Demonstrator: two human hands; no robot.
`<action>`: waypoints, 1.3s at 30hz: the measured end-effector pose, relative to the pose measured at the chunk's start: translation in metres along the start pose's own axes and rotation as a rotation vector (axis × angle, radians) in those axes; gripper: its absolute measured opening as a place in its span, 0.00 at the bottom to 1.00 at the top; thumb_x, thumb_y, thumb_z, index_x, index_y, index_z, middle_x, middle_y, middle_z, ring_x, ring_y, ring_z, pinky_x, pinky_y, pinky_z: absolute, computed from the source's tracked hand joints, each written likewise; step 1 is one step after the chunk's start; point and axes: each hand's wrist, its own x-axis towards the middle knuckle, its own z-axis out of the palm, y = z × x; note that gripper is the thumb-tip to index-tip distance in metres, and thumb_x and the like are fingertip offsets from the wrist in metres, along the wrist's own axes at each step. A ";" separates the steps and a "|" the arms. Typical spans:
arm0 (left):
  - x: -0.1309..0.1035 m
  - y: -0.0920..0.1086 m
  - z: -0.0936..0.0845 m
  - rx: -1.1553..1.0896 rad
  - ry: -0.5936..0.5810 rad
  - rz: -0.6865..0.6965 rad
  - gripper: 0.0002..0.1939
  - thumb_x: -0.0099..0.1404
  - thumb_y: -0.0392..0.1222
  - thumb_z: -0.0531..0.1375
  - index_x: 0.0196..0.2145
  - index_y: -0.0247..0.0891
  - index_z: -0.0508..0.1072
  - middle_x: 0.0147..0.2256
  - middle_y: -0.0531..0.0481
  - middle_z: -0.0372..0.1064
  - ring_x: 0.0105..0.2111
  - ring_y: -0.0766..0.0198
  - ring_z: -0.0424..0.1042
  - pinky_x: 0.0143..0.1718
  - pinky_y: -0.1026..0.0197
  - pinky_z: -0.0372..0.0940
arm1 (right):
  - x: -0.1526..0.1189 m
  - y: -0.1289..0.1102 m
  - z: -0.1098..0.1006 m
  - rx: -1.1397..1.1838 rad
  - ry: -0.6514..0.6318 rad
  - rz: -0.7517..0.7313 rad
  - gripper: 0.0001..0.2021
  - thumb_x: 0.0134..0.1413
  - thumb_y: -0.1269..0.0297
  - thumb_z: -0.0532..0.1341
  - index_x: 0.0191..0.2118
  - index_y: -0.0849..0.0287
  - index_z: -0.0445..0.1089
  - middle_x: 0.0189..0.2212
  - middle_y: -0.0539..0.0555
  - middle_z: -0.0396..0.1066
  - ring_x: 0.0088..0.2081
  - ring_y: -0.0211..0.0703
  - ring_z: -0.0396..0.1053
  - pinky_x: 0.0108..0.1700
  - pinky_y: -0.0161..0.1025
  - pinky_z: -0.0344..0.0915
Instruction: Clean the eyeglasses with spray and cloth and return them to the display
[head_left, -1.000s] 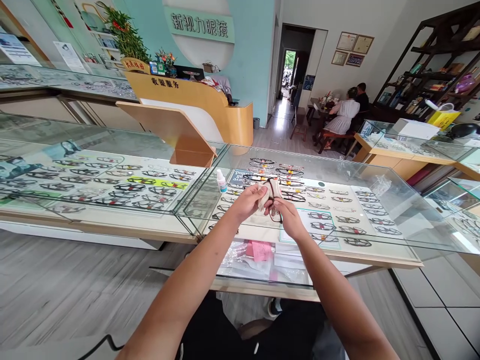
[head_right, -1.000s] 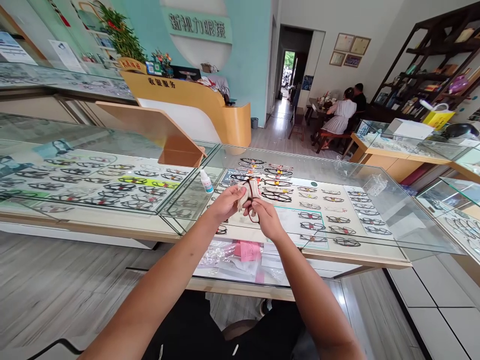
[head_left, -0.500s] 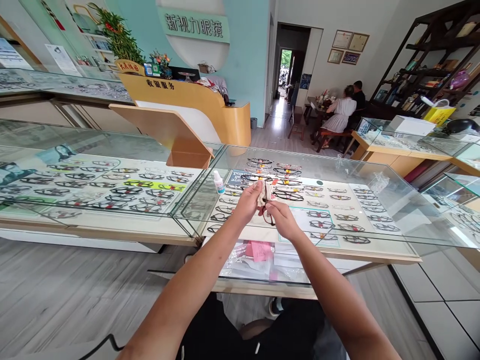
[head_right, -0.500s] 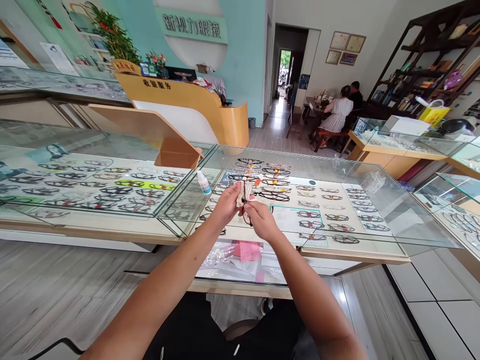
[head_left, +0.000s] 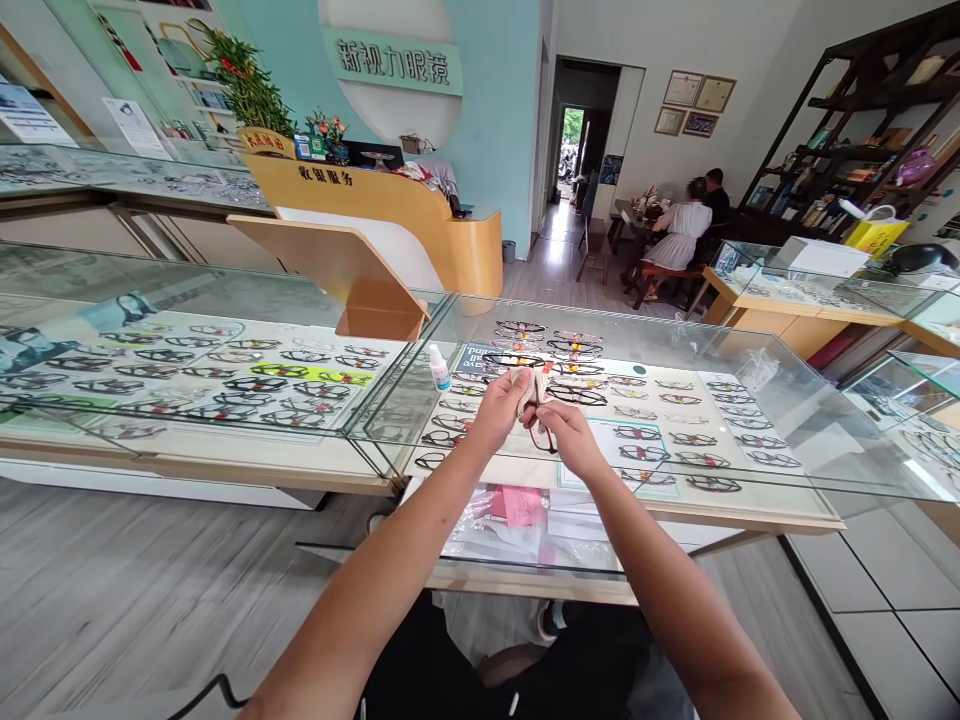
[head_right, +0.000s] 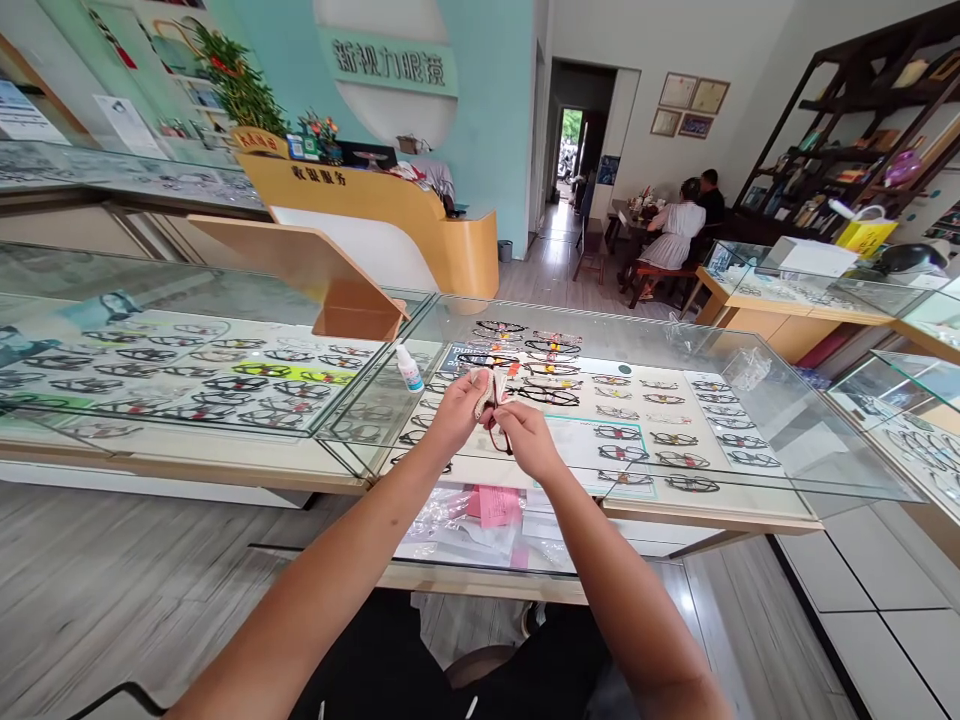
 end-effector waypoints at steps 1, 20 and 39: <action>0.000 0.002 -0.001 -0.013 -0.026 -0.019 0.32 0.66 0.73 0.69 0.33 0.37 0.73 0.18 0.55 0.64 0.15 0.69 0.60 0.19 0.64 0.60 | 0.000 0.000 -0.001 0.004 0.004 0.000 0.17 0.63 0.52 0.61 0.32 0.56 0.82 0.33 0.54 0.77 0.36 0.45 0.66 0.44 0.43 0.64; 0.000 0.012 -0.002 -0.043 -0.134 -0.050 0.34 0.65 0.73 0.69 0.33 0.35 0.76 0.21 0.51 0.68 0.17 0.68 0.63 0.21 0.62 0.63 | 0.000 -0.003 -0.007 0.043 -0.039 0.015 0.16 0.62 0.50 0.64 0.33 0.55 0.84 0.35 0.55 0.78 0.37 0.46 0.65 0.47 0.44 0.64; -0.003 0.016 -0.004 -0.140 -0.112 -0.141 0.28 0.61 0.63 0.77 0.35 0.35 0.75 0.23 0.53 0.69 0.19 0.68 0.65 0.25 0.62 0.65 | -0.001 -0.006 -0.005 0.041 0.016 0.010 0.18 0.62 0.49 0.63 0.32 0.55 0.84 0.33 0.54 0.78 0.37 0.46 0.64 0.47 0.44 0.64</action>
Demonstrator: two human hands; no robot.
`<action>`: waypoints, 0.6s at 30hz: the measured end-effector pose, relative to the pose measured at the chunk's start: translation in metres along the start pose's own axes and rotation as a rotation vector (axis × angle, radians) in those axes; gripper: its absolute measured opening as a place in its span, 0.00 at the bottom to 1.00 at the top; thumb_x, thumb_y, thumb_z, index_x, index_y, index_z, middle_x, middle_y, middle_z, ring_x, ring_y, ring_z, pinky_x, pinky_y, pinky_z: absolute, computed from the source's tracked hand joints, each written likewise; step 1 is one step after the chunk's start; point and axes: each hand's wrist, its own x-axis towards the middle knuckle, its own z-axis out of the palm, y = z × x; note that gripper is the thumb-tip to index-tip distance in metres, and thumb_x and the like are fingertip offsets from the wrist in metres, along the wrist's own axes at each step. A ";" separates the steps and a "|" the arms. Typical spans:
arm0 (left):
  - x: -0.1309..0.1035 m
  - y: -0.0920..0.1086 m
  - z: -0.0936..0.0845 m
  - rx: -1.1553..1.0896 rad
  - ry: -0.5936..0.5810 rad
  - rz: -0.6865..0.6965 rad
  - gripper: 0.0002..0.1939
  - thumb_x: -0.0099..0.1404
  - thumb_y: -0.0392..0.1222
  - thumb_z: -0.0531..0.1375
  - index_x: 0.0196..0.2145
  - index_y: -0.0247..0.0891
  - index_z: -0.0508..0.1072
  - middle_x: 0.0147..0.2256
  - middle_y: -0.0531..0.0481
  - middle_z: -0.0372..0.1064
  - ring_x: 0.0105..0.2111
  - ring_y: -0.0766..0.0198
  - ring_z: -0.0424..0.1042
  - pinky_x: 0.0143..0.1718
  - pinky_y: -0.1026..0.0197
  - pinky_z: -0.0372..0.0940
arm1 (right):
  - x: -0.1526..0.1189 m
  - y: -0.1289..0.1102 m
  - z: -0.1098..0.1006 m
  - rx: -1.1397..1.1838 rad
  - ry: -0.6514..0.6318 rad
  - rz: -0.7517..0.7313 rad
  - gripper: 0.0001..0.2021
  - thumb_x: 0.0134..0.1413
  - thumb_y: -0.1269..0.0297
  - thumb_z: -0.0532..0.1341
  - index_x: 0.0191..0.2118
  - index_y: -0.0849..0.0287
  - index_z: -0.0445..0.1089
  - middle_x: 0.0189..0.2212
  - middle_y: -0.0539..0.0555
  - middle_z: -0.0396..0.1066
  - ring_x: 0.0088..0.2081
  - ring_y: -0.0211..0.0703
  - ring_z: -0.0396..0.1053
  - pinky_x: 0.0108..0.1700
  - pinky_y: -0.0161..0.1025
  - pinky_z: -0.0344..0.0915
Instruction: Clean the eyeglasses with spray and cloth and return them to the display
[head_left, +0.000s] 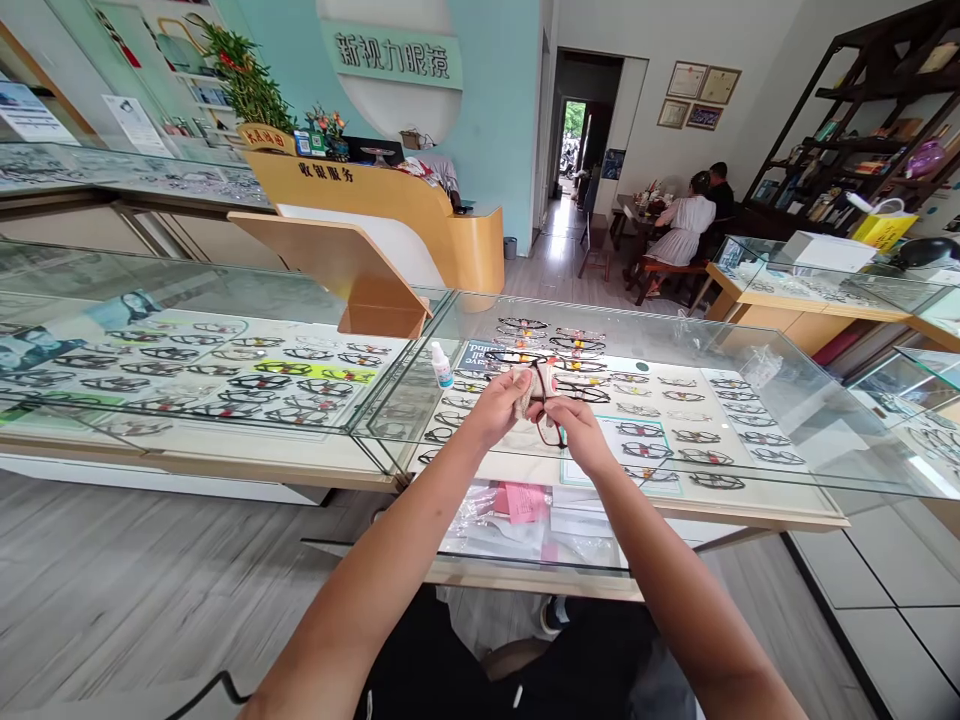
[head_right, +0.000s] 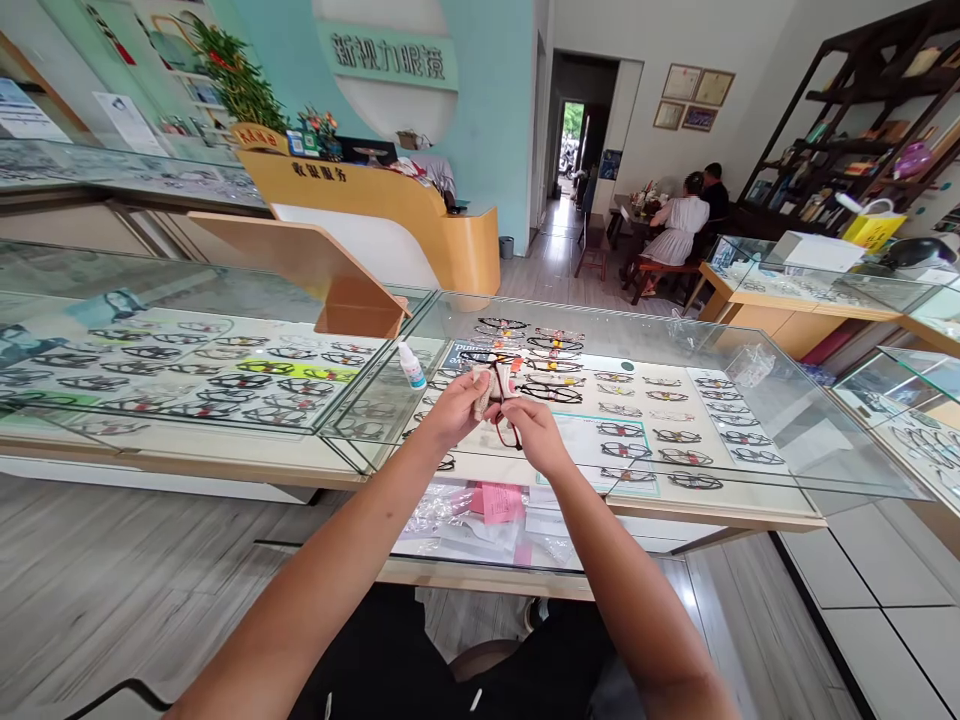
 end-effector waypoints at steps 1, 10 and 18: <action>-0.001 0.001 -0.001 -0.003 -0.020 -0.001 0.27 0.59 0.59 0.79 0.38 0.35 0.75 0.24 0.54 0.69 0.20 0.68 0.66 0.26 0.63 0.66 | 0.000 -0.001 -0.001 0.025 0.007 -0.001 0.18 0.62 0.50 0.62 0.32 0.55 0.84 0.33 0.55 0.78 0.37 0.46 0.65 0.47 0.44 0.64; 0.001 -0.009 0.006 0.073 0.107 0.062 0.32 0.59 0.69 0.75 0.33 0.35 0.75 0.21 0.55 0.66 0.15 0.73 0.57 0.19 0.66 0.54 | 0.000 0.011 0.010 0.003 0.004 -0.008 0.18 0.63 0.49 0.62 0.32 0.55 0.83 0.33 0.54 0.74 0.38 0.46 0.67 0.48 0.44 0.65; 0.005 -0.009 0.006 -0.129 0.203 -0.055 0.27 0.67 0.65 0.72 0.34 0.37 0.74 0.25 0.51 0.73 0.16 0.70 0.63 0.19 0.63 0.62 | 0.000 0.009 0.007 -0.033 0.044 -0.008 0.19 0.64 0.51 0.59 0.33 0.55 0.83 0.33 0.54 0.74 0.37 0.47 0.66 0.47 0.44 0.64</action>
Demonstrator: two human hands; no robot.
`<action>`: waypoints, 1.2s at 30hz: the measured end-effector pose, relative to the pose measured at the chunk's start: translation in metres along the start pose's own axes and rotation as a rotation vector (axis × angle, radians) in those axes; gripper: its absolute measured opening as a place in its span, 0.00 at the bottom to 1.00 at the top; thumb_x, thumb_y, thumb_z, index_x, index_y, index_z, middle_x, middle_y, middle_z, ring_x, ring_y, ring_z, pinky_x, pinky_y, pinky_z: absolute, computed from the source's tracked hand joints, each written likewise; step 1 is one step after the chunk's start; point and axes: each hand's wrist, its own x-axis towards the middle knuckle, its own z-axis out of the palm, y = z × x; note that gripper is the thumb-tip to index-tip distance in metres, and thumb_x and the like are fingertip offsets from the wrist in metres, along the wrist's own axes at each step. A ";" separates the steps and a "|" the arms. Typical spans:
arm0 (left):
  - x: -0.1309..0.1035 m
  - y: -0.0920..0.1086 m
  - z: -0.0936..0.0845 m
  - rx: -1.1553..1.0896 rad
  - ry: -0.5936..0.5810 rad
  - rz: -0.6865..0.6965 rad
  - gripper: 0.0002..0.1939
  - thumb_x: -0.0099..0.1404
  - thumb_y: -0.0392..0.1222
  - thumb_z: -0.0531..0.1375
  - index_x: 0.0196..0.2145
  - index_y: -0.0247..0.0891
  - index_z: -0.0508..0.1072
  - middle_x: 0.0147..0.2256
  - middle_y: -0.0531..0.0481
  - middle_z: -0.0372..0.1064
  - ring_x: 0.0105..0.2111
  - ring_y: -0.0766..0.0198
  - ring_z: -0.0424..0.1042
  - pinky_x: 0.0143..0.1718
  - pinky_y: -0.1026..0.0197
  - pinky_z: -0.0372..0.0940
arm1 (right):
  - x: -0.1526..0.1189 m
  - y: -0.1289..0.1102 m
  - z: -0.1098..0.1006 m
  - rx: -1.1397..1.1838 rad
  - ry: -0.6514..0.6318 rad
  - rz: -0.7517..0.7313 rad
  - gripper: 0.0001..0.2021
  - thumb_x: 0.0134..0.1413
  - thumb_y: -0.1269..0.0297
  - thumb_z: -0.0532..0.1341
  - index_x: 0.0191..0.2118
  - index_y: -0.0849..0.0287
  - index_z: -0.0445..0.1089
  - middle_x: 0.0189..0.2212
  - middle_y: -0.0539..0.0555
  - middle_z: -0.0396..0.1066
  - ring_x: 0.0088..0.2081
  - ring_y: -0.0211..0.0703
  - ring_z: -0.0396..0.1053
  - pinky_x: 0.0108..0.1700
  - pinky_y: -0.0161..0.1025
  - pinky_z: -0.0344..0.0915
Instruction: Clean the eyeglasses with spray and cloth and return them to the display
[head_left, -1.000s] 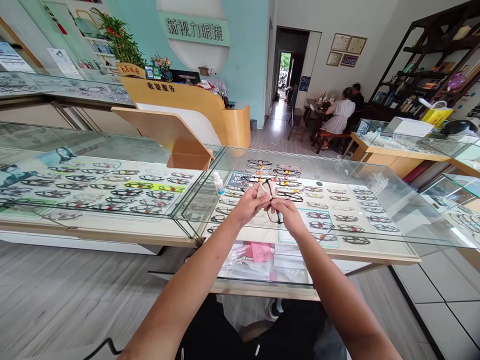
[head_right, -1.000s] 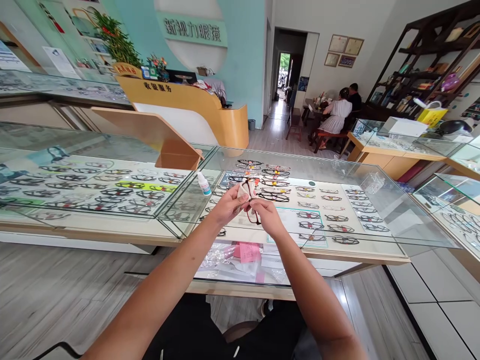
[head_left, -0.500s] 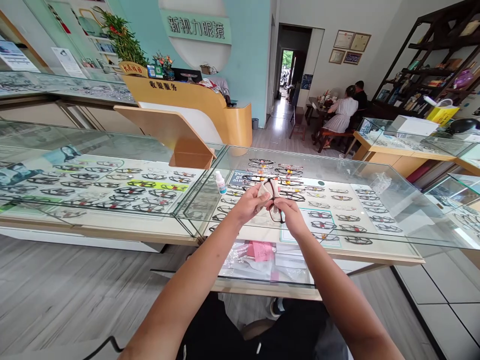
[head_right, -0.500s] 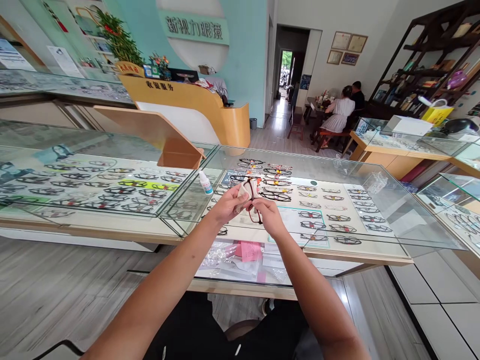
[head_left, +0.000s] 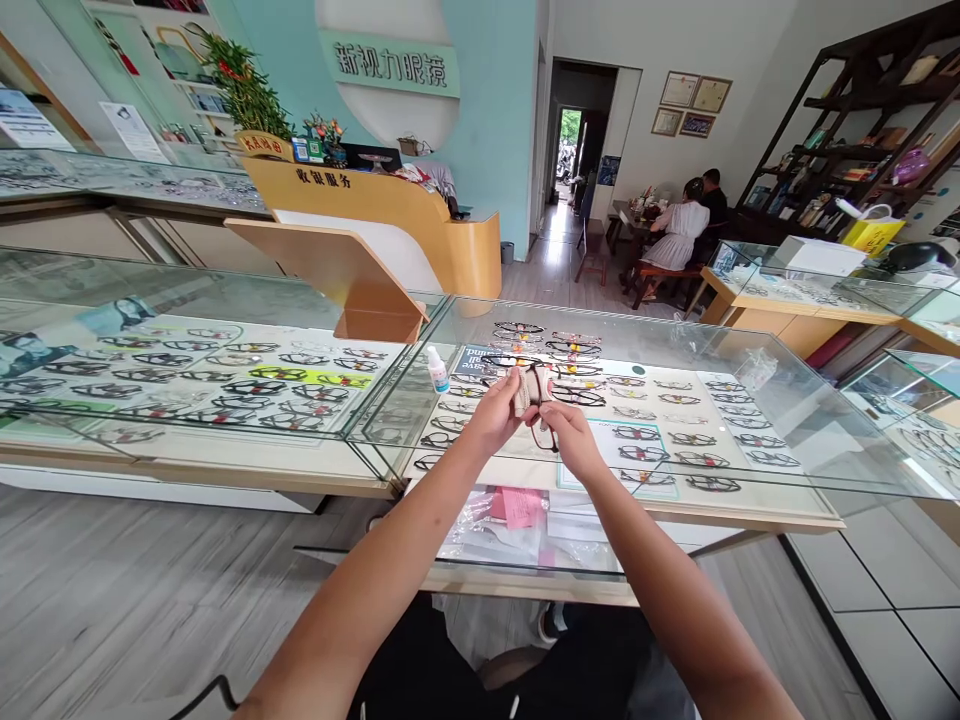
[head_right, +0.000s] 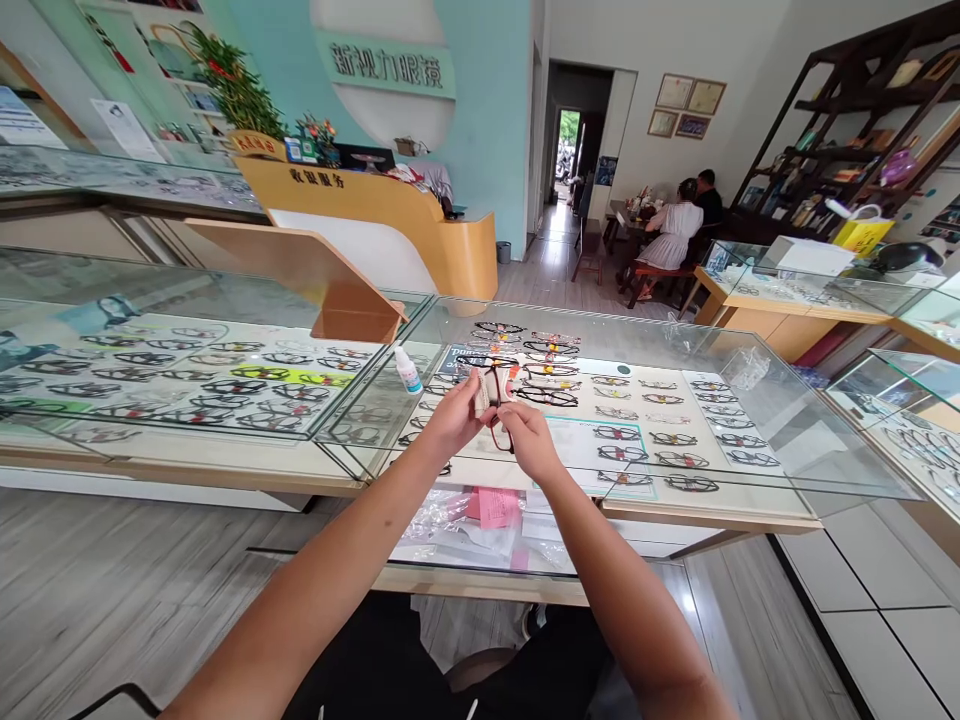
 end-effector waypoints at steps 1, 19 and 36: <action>0.000 0.000 0.001 -0.024 0.001 -0.008 0.26 0.68 0.64 0.71 0.33 0.37 0.74 0.25 0.51 0.72 0.17 0.69 0.63 0.20 0.63 0.64 | 0.000 -0.002 -0.002 0.008 -0.001 -0.006 0.19 0.64 0.51 0.59 0.33 0.55 0.83 0.32 0.54 0.75 0.37 0.47 0.66 0.46 0.44 0.64; 0.001 -0.002 -0.012 0.052 -0.113 -0.016 0.28 0.60 0.62 0.78 0.39 0.33 0.83 0.29 0.47 0.78 0.32 0.61 0.78 0.35 0.63 0.72 | -0.002 -0.012 -0.015 0.034 0.284 -0.224 0.21 0.71 0.48 0.57 0.39 0.54 0.83 0.49 0.58 0.68 0.56 0.54 0.67 0.63 0.49 0.64; -0.005 -0.012 -0.011 0.175 -0.364 -0.123 0.28 0.61 0.65 0.76 0.35 0.35 0.81 0.30 0.44 0.79 0.31 0.61 0.80 0.38 0.61 0.73 | -0.002 -0.009 -0.014 -0.029 0.191 -0.153 0.26 0.73 0.41 0.56 0.49 0.54 0.85 0.54 0.61 0.66 0.54 0.54 0.69 0.53 0.47 0.71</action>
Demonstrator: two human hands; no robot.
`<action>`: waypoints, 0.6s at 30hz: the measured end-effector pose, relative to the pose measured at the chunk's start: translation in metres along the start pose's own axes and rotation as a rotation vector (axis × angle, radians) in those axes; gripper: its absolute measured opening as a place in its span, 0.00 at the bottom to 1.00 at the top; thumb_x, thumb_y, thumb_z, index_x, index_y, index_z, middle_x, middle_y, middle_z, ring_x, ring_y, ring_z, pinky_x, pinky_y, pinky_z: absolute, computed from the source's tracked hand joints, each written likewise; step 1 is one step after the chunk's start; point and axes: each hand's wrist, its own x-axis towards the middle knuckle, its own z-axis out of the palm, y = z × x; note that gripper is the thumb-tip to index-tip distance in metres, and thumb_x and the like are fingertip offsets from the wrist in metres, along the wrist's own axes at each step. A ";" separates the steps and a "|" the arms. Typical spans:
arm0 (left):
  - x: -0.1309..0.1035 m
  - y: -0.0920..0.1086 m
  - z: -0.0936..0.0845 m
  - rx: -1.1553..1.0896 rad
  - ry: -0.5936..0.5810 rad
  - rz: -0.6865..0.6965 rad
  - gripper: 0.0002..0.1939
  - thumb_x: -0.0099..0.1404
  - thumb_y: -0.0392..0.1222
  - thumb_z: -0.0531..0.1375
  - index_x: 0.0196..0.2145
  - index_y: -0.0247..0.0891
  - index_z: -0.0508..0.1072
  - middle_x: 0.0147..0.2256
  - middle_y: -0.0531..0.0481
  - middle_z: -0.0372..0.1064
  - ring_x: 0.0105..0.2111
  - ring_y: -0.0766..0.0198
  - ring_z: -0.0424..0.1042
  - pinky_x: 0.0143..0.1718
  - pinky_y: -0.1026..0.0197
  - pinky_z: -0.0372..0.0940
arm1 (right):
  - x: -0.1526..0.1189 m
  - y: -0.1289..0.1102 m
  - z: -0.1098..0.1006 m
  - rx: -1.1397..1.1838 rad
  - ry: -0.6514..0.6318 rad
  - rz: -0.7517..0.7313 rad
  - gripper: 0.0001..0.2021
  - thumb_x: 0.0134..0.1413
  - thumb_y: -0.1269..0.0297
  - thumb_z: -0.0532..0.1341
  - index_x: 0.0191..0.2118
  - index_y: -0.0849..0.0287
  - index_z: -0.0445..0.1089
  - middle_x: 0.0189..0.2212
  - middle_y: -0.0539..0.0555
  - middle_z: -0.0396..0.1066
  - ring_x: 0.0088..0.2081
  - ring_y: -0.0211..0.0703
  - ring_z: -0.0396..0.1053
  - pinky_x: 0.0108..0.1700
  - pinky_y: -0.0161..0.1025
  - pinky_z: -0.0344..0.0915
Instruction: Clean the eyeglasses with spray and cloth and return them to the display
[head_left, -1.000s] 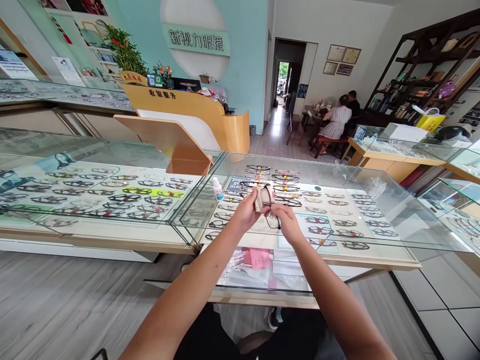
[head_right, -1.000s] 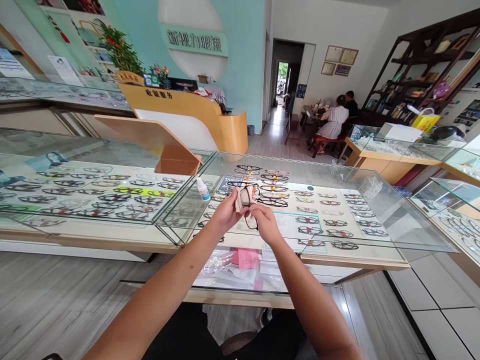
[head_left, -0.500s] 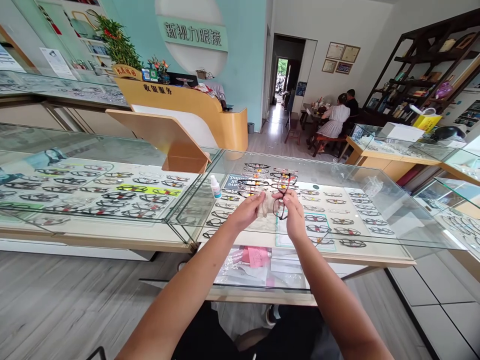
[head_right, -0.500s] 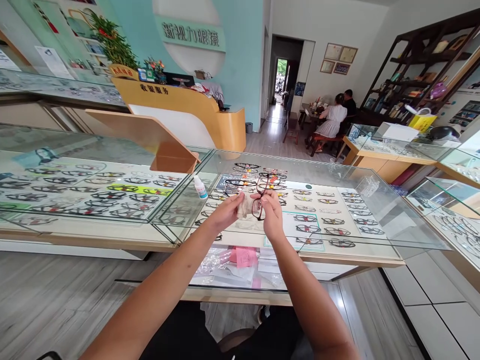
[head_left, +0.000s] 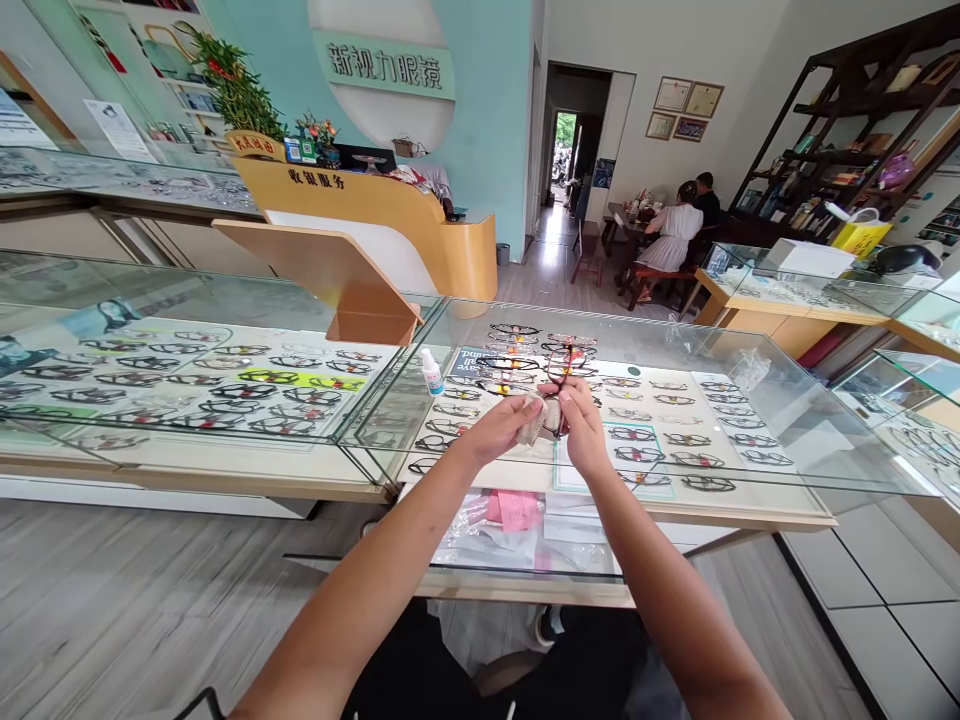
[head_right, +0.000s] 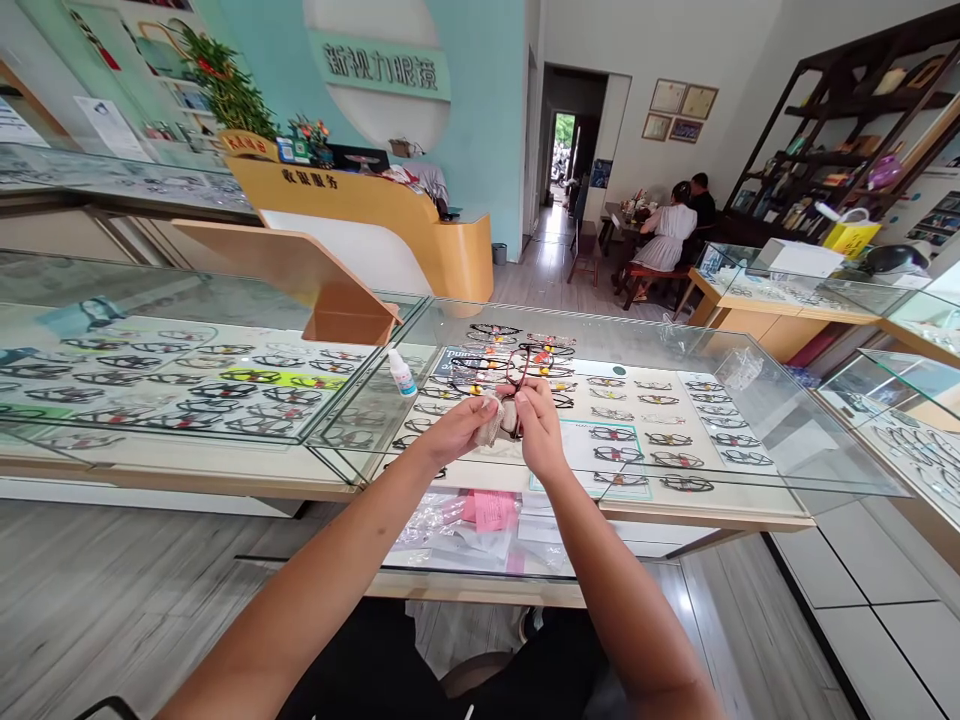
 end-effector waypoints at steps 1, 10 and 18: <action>0.000 -0.001 0.000 0.013 -0.002 0.006 0.27 0.61 0.65 0.76 0.36 0.35 0.81 0.32 0.43 0.80 0.32 0.60 0.81 0.39 0.61 0.74 | 0.000 0.000 0.000 -0.005 -0.009 0.013 0.26 0.73 0.41 0.56 0.49 0.54 0.85 0.54 0.60 0.66 0.52 0.53 0.69 0.50 0.47 0.71; -0.003 0.002 -0.005 0.121 -0.063 -0.023 0.29 0.61 0.59 0.78 0.49 0.34 0.81 0.39 0.43 0.81 0.38 0.59 0.81 0.44 0.60 0.73 | 0.001 0.008 0.000 0.013 0.023 -0.021 0.25 0.73 0.42 0.56 0.48 0.56 0.85 0.54 0.60 0.66 0.52 0.52 0.68 0.45 0.45 0.70; -0.003 0.000 0.006 0.095 -0.018 0.045 0.39 0.55 0.55 0.82 0.57 0.35 0.77 0.40 0.44 0.80 0.38 0.58 0.79 0.43 0.59 0.71 | 0.000 0.012 0.004 -0.034 0.012 -0.029 0.27 0.74 0.39 0.55 0.40 0.55 0.81 0.48 0.59 0.64 0.43 0.49 0.67 0.40 0.44 0.70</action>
